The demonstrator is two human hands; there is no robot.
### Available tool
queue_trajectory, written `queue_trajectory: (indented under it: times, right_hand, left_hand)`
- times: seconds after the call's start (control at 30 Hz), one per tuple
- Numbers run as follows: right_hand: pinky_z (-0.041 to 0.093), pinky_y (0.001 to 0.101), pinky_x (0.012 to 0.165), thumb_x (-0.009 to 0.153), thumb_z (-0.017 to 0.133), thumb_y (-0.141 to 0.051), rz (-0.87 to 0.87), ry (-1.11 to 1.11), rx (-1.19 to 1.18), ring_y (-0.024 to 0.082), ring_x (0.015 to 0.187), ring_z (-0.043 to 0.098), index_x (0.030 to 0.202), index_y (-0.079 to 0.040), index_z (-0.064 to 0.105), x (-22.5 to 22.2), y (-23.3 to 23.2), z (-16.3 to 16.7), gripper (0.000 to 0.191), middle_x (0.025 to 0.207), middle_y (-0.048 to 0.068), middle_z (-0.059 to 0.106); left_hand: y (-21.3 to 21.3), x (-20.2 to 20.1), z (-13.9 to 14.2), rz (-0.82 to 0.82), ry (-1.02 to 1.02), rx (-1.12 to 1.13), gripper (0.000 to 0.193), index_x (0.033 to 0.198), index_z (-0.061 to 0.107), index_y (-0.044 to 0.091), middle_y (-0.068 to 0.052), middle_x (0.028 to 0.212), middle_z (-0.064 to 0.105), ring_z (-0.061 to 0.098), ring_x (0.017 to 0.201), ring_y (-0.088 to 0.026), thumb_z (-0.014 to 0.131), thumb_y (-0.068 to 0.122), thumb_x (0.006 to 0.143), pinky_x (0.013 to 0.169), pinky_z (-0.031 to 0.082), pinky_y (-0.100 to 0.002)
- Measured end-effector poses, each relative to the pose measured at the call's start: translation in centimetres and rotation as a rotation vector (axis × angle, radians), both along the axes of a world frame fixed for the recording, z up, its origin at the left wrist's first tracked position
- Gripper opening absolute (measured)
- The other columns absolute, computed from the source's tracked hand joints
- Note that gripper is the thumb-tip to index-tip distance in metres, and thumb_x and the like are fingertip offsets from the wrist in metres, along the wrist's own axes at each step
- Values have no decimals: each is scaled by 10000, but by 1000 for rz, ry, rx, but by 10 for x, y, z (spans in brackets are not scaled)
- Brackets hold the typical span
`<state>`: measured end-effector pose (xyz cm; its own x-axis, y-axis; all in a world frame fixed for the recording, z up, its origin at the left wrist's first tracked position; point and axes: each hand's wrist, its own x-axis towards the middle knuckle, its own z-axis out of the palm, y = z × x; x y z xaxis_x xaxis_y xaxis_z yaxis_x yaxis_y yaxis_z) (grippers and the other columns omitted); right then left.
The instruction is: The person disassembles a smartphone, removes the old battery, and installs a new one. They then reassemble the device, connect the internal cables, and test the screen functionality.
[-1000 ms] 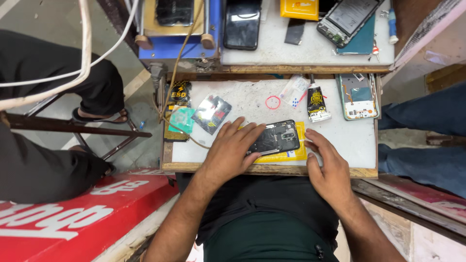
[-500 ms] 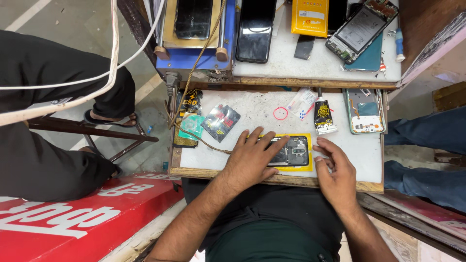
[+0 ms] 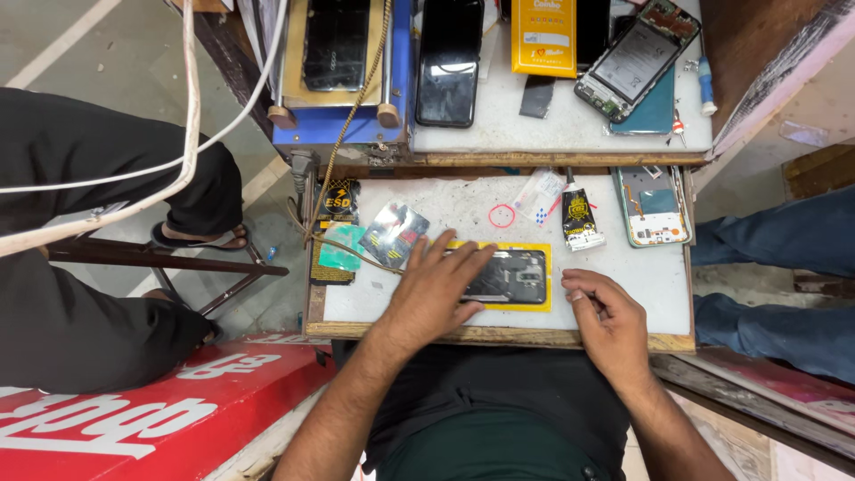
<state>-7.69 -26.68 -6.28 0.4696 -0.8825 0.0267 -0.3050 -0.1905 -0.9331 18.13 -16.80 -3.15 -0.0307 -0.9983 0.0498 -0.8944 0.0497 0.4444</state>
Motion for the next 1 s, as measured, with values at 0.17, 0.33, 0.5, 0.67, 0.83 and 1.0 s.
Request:
queue_trajectory:
  times: [0.17,0.33,0.5,0.67,0.83,1.0]
  right_hand:
    - [545,226,791,963,640,6,-12,41,-16,110,978,699,1109,-19,732,0,4,0,175,1224,96,738]
    - [539,221,820,938,707,-2,-17,21,-125,121,1012,693,1090,-25,752,-6,0,-1,160,1170,96,748]
    - [543,231,775,947,694,-5,-42,-26,-113,113,898,704,1074,12,730,-8,-12,-4,133,1051,91,757]
    - [548,238,726,1012,557,-34,26,-130,17,100,804,686,1012,33,644,-5,-16,-17,110,963,86,746]
    - [497,264,648,1093,449,-87,49,13,-5,114,708,646,933,14,677,-8,-21,-22,296,837,88,743]
    - [536,260,650,1055,560,-103,82,70,-91,96,691,663,996,-12,715,-3,-23,-16,189,828,60,726]
  left_hand:
    - [3,-9,-3,14,-16,49,890,1520,426,179,-126,1464,514,408,1405,-394,853,364,761,1143,277,-653]
    - [4,-7,-6,50,-15,42,872,1489,443,165,-139,1468,497,398,1415,-370,845,409,755,1140,258,-662]
    - [8,-11,-10,83,-44,-6,869,1485,463,147,-147,1460,509,390,1419,-374,824,461,759,1147,247,-660]
    - [17,-8,-16,196,-24,-196,672,1396,578,113,-161,1416,537,428,1380,-391,799,432,847,1161,272,-643]
    - [29,11,-23,400,-36,-370,419,1276,661,72,-127,1311,648,549,1315,-345,764,248,910,1164,346,-597]
    - [35,21,-27,487,0,-441,292,1205,689,53,-122,1187,712,615,1235,-339,735,118,924,1134,423,-526]
